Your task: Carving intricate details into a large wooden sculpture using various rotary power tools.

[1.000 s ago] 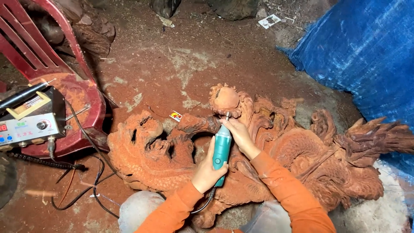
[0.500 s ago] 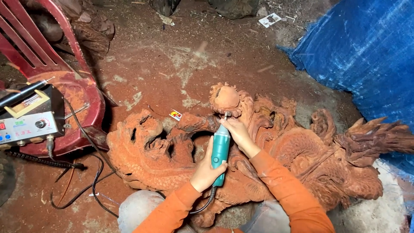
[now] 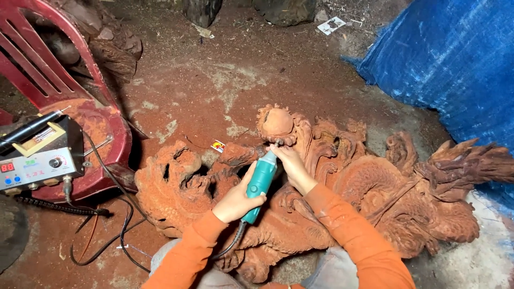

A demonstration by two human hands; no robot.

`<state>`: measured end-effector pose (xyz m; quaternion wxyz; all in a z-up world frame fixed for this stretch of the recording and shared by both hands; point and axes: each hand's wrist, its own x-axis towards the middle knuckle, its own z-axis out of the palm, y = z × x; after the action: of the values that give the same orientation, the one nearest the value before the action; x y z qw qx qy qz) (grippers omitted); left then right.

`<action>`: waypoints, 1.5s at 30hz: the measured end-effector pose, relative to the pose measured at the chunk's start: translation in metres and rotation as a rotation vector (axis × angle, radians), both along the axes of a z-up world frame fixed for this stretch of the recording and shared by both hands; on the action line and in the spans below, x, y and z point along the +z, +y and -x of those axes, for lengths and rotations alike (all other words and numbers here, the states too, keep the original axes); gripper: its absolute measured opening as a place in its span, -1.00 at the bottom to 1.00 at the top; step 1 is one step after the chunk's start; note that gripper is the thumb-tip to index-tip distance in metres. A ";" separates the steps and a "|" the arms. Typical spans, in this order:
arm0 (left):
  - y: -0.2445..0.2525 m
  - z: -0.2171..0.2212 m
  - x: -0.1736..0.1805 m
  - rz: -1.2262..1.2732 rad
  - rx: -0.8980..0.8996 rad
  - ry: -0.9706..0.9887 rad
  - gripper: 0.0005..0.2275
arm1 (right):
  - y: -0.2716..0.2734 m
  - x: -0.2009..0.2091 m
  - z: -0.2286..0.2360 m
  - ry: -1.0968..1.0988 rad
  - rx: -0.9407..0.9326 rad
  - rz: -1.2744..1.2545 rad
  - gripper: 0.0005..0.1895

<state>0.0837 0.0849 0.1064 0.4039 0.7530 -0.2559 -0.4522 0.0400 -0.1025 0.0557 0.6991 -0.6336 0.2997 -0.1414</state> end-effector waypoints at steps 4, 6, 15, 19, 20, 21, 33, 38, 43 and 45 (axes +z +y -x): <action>0.003 -0.011 0.003 -0.006 -0.035 0.013 -0.07 | -0.002 -0.011 -0.008 -0.015 -0.017 -0.054 -0.62; 0.003 -0.010 0.007 -0.001 -0.033 0.026 -0.06 | -0.003 -0.014 -0.010 -0.013 -0.012 -0.052 -0.61; 0.003 -0.014 0.011 0.024 -0.013 0.113 -0.05 | -0.008 -0.040 -0.015 0.044 0.004 -0.011 -0.51; 0.003 -0.013 0.019 0.006 -0.014 0.126 -0.05 | -0.003 -0.036 -0.014 0.050 -0.004 -0.030 -0.50; 0.002 -0.016 0.022 0.006 -0.015 0.125 -0.05 | 0.000 -0.030 -0.014 0.049 -0.004 -0.031 -0.50; 0.001 -0.019 0.024 -0.014 -0.048 0.089 -0.04 | 0.002 -0.024 -0.014 0.028 -0.018 -0.036 -0.52; 0.002 -0.047 0.028 -0.130 -0.173 -0.078 -0.09 | 0.000 -0.021 -0.021 -0.040 -0.059 -0.179 -0.52; 0.004 -0.044 0.025 -0.142 -0.177 -0.046 -0.09 | 0.000 -0.025 -0.023 0.009 -0.044 -0.171 -0.51; 0.008 -0.033 0.029 -0.118 -0.134 -0.014 -0.09 | 0.001 -0.032 -0.021 0.018 -0.033 -0.142 -0.55; 0.009 -0.024 0.019 -0.105 -0.105 -0.022 -0.09 | 0.000 -0.040 -0.021 0.024 -0.027 -0.127 -0.55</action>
<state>0.1075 0.0943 0.1255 0.3366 0.7636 -0.2753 -0.4773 0.0606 -0.1026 0.0162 0.7324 -0.5855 0.3249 -0.1236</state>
